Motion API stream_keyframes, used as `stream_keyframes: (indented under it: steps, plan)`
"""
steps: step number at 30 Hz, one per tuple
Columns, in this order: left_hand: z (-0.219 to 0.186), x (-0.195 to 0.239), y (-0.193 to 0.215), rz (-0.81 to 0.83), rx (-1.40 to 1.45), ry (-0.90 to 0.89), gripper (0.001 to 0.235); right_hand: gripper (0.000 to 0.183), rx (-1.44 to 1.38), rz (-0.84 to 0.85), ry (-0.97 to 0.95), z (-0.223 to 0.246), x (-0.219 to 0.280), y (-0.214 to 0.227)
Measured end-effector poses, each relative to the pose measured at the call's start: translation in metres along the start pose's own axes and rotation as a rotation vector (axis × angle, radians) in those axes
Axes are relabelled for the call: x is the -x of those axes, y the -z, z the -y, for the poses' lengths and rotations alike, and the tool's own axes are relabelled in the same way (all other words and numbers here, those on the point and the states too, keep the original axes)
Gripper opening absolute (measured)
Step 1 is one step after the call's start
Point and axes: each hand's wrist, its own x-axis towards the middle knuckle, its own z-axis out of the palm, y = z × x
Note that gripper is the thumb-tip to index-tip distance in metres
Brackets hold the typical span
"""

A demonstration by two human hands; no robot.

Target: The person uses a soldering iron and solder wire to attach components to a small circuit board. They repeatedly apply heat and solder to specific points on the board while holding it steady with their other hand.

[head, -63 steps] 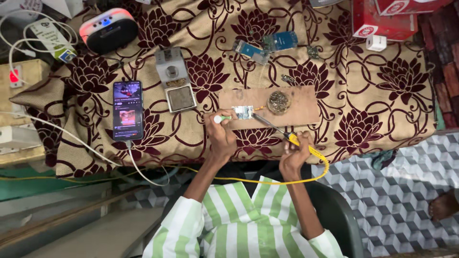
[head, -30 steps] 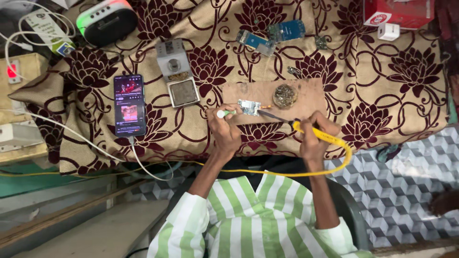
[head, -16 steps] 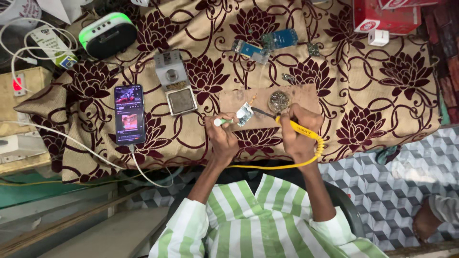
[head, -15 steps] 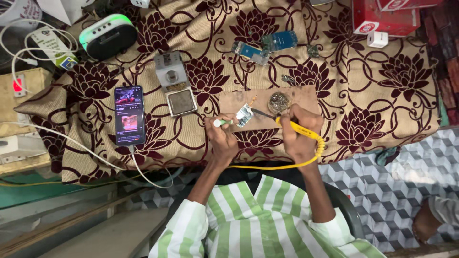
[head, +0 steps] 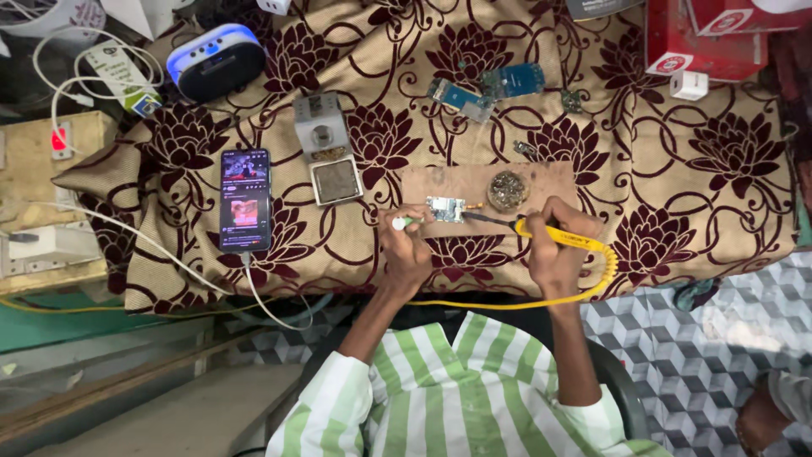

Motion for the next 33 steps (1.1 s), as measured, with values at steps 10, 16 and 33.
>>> stream_keyframes:
  steps: [10, 16, 33]
  plan:
    - [0.018, 0.013, -0.009, -0.048, 0.025, 0.012, 0.037, 0.03, -0.062, -0.115, 0.008, -0.001, 0.001, -0.004]
    - [0.012, 0.014, -0.008, -0.078, 0.118, 0.035, 0.035, 0.03, -0.084, -0.157, -0.01, -0.006, 0.014, -0.003]
    - [0.009, 0.009, -0.005, -0.032, -0.027, -0.061, 0.027, 0.034, -0.037, -0.143, 0.006, -0.009, 0.021, -0.015]
